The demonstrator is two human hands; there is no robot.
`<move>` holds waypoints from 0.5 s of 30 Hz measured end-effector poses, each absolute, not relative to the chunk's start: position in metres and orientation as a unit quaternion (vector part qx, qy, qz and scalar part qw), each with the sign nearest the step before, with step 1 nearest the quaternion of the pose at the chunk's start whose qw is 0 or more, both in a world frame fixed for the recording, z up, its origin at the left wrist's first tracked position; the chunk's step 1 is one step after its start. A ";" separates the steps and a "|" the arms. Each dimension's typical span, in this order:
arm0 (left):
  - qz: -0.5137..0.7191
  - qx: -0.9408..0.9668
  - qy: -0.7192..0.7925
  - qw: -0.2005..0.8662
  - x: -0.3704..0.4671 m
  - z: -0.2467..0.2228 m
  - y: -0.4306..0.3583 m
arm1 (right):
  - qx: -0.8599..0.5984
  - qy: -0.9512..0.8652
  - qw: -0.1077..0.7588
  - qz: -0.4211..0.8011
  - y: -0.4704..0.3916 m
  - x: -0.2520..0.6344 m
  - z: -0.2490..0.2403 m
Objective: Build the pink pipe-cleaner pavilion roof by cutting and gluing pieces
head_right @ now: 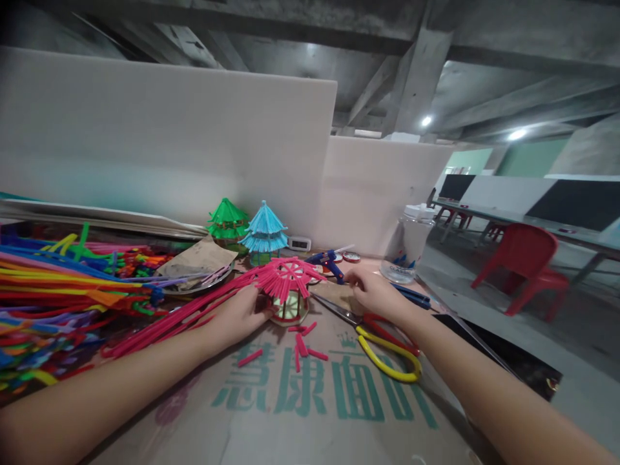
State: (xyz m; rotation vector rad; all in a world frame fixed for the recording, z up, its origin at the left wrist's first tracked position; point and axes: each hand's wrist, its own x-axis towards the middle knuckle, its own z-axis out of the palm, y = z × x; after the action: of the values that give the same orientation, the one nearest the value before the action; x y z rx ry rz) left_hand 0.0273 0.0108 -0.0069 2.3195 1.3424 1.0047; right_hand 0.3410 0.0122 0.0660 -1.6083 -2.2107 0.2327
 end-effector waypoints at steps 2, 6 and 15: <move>0.350 0.803 0.462 0.138 0.027 -0.008 0.012 | -0.590 -0.772 0.218 0.091 0.030 0.340 0.054; 0.351 0.803 0.460 0.141 0.028 -0.008 0.012 | -0.613 -0.748 0.234 0.098 0.055 0.330 0.043; 0.348 0.803 0.460 0.146 0.028 -0.006 0.011 | -0.657 -0.685 0.288 0.129 0.098 0.301 0.034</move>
State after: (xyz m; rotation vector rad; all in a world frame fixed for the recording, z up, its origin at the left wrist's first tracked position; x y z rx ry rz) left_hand 0.0277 0.0113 -0.0057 2.3128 1.3254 1.0031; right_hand 0.3006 0.0976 0.0341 -1.7539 -1.8283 0.3436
